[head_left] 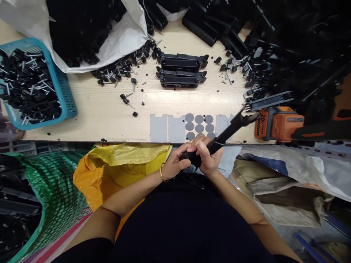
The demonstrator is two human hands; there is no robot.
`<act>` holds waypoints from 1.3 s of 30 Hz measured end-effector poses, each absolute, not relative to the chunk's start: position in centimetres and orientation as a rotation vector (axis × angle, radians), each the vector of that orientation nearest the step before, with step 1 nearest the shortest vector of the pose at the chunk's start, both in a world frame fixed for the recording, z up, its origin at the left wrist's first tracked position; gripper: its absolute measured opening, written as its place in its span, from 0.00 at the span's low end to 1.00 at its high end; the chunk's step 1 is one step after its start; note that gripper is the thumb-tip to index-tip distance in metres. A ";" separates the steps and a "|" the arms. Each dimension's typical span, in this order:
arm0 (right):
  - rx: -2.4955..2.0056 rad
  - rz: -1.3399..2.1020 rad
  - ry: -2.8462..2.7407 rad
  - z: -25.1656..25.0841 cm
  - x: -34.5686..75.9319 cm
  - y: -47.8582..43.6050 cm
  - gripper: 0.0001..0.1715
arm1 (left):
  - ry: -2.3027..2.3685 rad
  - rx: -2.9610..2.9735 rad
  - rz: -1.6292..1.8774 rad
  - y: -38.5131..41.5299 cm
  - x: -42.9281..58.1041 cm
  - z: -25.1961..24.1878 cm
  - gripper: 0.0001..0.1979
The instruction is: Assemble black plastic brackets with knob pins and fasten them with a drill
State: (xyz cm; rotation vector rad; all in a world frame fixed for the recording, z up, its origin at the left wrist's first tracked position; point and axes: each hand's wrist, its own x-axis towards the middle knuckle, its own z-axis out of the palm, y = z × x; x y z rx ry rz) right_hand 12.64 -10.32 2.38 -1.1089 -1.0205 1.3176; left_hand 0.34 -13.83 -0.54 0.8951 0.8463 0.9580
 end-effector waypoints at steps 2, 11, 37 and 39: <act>-1.044 1.456 -1.124 3.3 13.0 -9.8 0.21 | 0.811 0.910 0.908 -13.6 0.2 -0.3 0.29; -1.421 1.122 -1.242 4.5 12.5 -7.4 0.24 | 0.651 0.977 0.722 -9.0 -1.8 -1.7 0.41; -1.068 0.942 -2.786 6.0 21.1 -9.5 0.18 | 0.752 2.288 0.191 -9.9 -5.0 3.1 0.23; -0.978 1.221 -2.743 7.3 20.6 -10.2 0.20 | 0.586 2.262 0.360 -10.7 -5.3 3.9 0.23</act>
